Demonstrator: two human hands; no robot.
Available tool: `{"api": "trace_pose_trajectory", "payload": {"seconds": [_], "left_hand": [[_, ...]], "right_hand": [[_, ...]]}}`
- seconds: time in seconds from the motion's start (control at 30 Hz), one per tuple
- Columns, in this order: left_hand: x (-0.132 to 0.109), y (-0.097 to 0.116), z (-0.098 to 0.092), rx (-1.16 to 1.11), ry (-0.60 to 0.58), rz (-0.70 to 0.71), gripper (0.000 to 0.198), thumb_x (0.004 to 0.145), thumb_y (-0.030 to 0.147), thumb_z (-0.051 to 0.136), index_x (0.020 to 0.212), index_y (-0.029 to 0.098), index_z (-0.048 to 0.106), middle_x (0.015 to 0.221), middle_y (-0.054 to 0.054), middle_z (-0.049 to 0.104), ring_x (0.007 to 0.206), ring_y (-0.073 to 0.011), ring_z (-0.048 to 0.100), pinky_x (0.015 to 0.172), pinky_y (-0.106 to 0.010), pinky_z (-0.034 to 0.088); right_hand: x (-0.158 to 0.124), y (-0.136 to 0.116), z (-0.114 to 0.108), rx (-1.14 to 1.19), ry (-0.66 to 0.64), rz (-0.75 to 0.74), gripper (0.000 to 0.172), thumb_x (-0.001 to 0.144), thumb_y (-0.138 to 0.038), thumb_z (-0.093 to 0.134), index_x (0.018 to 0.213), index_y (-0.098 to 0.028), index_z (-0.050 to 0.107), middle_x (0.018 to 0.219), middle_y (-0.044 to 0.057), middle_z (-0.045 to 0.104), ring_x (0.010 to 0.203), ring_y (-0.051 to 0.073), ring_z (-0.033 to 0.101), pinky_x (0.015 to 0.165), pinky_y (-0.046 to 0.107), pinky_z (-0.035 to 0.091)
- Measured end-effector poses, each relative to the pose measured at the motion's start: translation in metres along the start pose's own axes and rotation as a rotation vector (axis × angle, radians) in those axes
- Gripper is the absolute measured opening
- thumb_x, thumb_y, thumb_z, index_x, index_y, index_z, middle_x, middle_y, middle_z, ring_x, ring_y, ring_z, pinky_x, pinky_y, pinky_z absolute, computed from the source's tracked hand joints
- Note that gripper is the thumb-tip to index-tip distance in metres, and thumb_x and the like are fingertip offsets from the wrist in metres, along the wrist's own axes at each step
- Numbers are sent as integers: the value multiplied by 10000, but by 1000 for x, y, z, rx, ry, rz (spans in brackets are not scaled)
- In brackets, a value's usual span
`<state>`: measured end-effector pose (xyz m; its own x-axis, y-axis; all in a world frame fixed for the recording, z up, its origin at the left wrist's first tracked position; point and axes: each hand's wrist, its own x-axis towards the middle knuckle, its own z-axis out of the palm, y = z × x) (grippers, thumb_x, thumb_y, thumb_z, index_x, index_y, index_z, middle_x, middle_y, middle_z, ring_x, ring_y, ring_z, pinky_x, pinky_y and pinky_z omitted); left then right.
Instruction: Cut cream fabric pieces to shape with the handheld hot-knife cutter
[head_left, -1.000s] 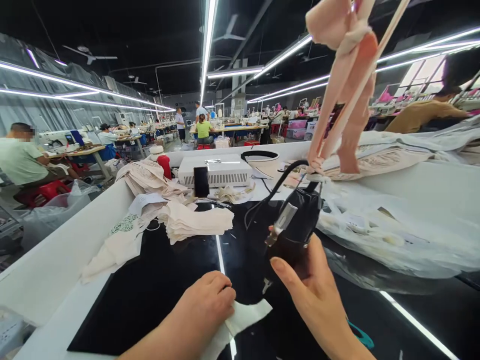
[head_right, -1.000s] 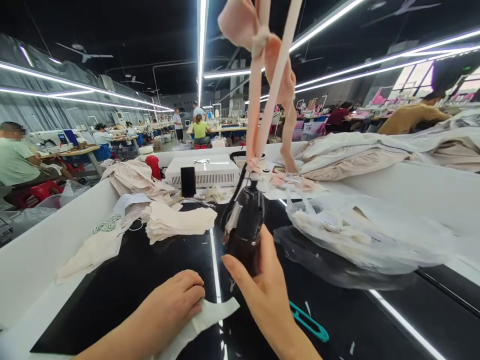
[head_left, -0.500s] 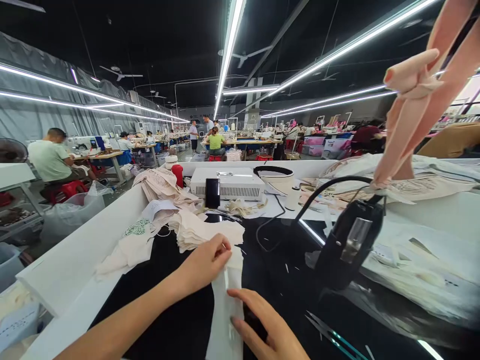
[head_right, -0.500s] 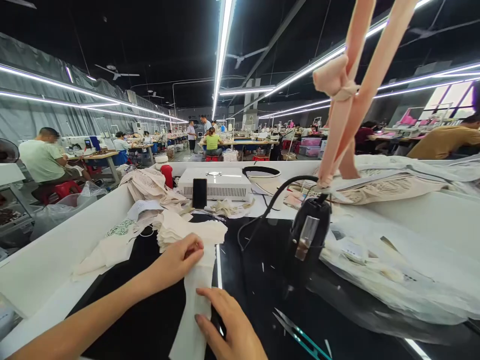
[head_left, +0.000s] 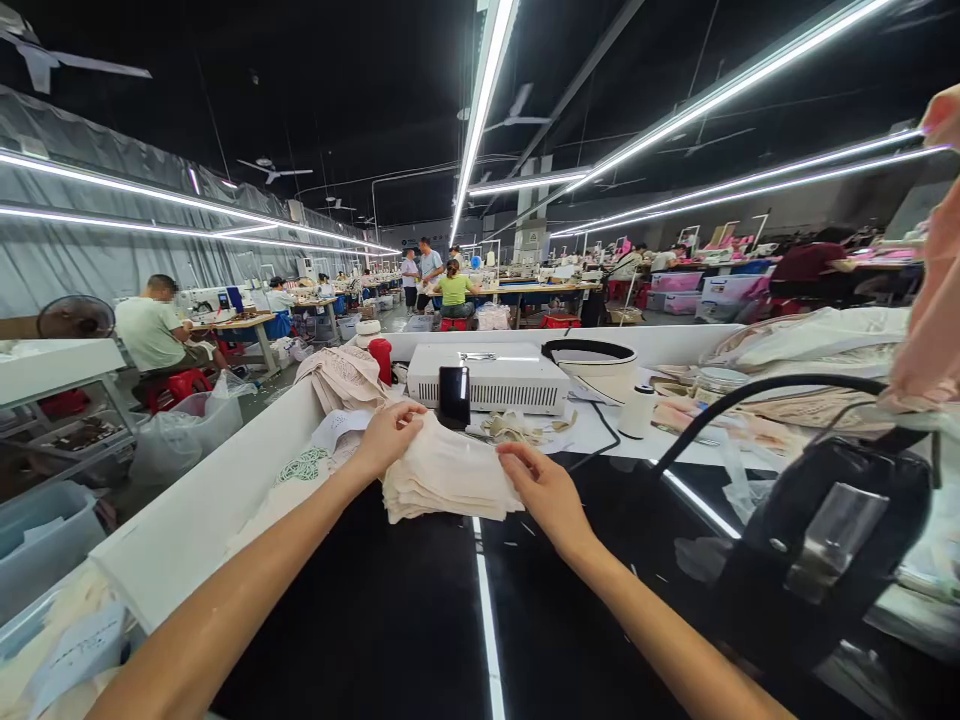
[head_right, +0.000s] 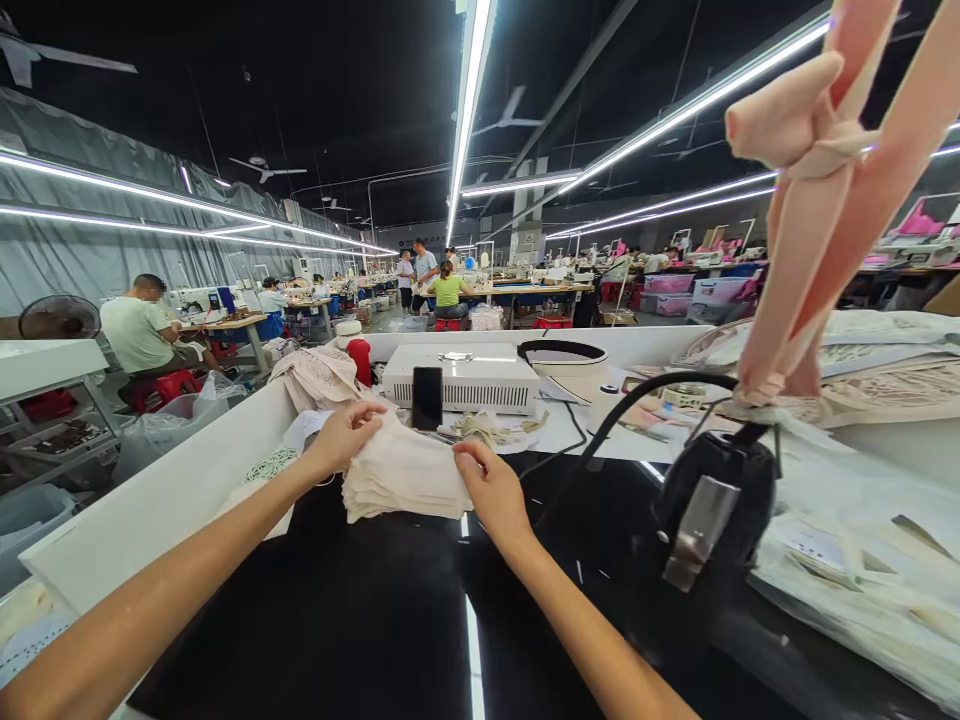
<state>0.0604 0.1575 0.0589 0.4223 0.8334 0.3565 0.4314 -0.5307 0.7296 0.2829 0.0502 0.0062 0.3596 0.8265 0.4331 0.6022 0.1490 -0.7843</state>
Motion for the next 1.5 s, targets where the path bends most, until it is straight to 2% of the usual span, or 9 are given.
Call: {"api": "trace_pose_trajectory", "payload": {"seconds": [0.27,0.43,0.6,0.77,1.0,1.1,1.27,1.37,1.5], "left_hand": [[-4,-16,11,182,-41,-39,257,1005,338,646,1198,167,650,1252,-93,649,1105,-243,651,963,-468,553],[-11,-30,18,222,-95,-99,290,1002,347,648,1236,177,636,1289,-100,630,1124,-253,643,963,-473,555],[-13,-37,13,189,-102,-176,319,1003,351,648,1266,173,618,1275,-100,633,1087,-245,657,927,-457,573],[-18,-44,-8,168,-102,-276,356,1009,349,642,1311,170,586,1257,-100,632,1013,-226,676,846,-414,604],[-42,-63,-84,408,-134,-385,318,1007,365,643,1247,158,619,1211,-90,651,1006,-225,677,853,-416,598],[-63,-74,-104,560,-168,-421,313,1000,355,652,1247,164,624,1253,-97,639,1070,-243,661,908,-448,579],[-91,-90,-97,670,-223,-469,323,997,355,658,1254,163,620,1252,-97,639,1068,-244,663,908,-451,579],[-98,-93,-91,668,-214,-452,319,1000,360,652,1247,160,623,1236,-94,645,1050,-238,668,896,-443,583],[-100,-87,-94,650,-168,-389,301,1001,368,652,1210,152,636,1183,-82,662,995,-223,679,861,-419,591]], "right_hand": [[29,23,24,-151,-6,-54,290,863,-301,483,992,-192,718,1017,101,756,978,282,677,893,409,498],[25,33,30,-299,-89,-123,223,831,-192,530,870,-200,749,1029,122,742,1026,314,650,964,456,464],[15,31,27,-379,-94,-175,263,867,-235,528,1004,-187,747,1176,158,707,1167,394,579,995,545,440],[2,19,22,-358,-122,-256,243,875,-244,536,1002,-236,743,1158,112,717,1141,355,610,1006,532,467],[-24,2,21,-208,-175,-358,214,884,-279,536,946,-246,738,1091,97,738,1077,318,673,987,514,516],[-35,-4,25,-136,-204,-380,205,891,-313,544,924,-259,739,1068,92,740,1045,311,691,951,506,543],[-51,-17,30,-28,-294,-374,184,902,-319,550,883,-277,728,1070,84,726,1024,295,695,934,488,555],[-60,-26,28,-8,-348,-362,194,920,-339,549,882,-285,731,1084,76,721,985,280,700,899,462,569],[-70,-35,25,29,-402,-342,192,930,-356,556,886,-298,734,1077,61,725,930,262,705,855,423,581]]}}
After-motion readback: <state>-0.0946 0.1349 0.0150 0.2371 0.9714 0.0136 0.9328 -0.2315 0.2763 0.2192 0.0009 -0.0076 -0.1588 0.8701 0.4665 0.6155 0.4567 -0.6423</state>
